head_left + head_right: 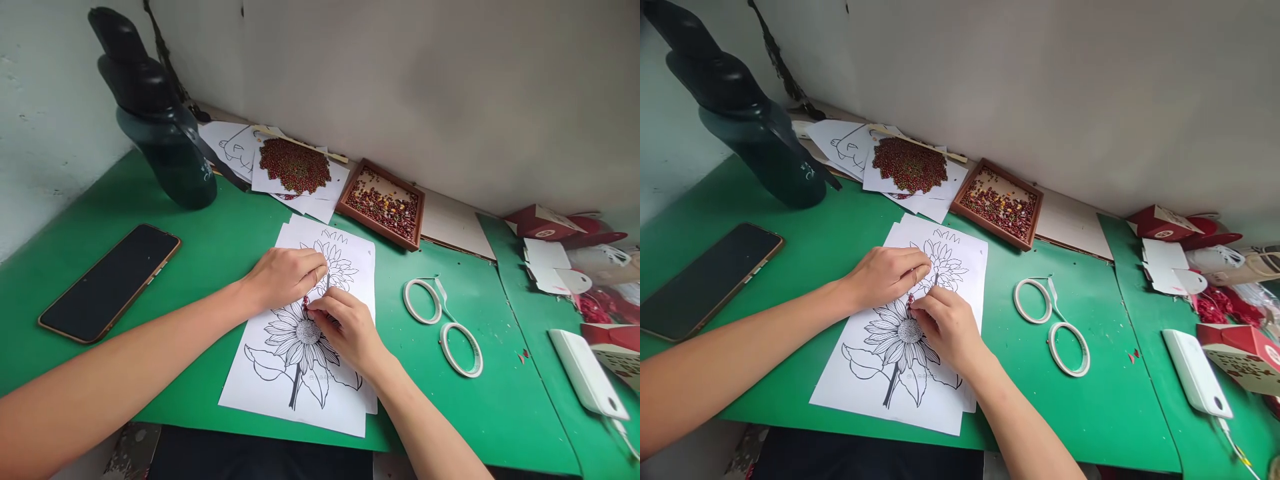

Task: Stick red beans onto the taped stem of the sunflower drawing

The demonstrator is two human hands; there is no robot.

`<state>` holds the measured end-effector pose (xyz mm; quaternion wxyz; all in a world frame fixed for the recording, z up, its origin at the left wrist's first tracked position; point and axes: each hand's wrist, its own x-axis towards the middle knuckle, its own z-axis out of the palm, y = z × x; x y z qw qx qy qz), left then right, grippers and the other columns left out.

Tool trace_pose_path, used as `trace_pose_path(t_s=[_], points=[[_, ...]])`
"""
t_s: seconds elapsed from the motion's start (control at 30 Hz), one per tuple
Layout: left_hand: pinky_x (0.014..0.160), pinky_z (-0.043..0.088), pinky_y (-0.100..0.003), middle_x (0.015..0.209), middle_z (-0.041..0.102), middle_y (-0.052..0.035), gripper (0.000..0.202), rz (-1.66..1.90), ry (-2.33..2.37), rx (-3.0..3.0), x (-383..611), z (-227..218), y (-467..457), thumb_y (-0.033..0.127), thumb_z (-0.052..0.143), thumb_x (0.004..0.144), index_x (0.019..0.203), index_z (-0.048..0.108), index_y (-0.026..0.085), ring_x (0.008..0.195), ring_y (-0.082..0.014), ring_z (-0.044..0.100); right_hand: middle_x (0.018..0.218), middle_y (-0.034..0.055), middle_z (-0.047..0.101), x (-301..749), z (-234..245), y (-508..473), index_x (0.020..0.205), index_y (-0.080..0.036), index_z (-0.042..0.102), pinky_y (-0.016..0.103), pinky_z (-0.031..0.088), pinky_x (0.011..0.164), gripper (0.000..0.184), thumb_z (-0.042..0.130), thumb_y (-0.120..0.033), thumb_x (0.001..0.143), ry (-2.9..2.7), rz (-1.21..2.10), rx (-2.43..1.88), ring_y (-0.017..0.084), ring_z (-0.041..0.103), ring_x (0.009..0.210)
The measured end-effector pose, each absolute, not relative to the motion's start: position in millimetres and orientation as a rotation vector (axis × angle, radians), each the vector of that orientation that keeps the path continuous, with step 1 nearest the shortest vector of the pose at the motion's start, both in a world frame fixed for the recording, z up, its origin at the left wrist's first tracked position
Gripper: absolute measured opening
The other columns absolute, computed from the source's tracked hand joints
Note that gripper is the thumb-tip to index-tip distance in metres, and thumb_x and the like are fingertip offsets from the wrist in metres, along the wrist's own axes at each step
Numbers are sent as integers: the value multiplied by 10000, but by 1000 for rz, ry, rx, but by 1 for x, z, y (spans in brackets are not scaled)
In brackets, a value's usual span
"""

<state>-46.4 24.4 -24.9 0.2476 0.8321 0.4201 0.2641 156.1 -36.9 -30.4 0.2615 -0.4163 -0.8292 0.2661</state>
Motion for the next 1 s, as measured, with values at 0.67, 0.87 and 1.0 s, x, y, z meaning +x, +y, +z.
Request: trace_pose_path(t_s=[0.67, 0.87, 1.0], points=[[611, 354, -301, 902, 745, 8, 291, 735, 1136, 2297, -47, -27, 25, 331, 445, 1063, 944, 691, 230, 767, -155, 657, 847, 49, 630, 159, -24, -38, 1000, -242, 770, 353, 506, 667, 180, 599, -192, 981, -2192, 841, -1078, 184, 597, 746], [595, 343, -305, 886, 740, 1, 307, 735, 1136, 2314, -47, -27, 25, 335, 436, 1065, 936, 694, 228, 767, -157, 662, 859, 55, 637, 159, -24, -37, 1021, -247, 771, 352, 507, 667, 186, 596, -195, 984, -2221, 829, -1085, 187, 600, 754], [582, 320, -307, 859, 727, 3, 312, 724, 1137, 2332, -47, -27, 25, 337, 432, 1064, 923, 686, 223, 752, -157, 653, 848, 53, 640, 159, -21, -37, 1010, -245, 781, 345, 507, 667, 181, 606, -204, 989, -2240, 830, -1094, 182, 600, 746]])
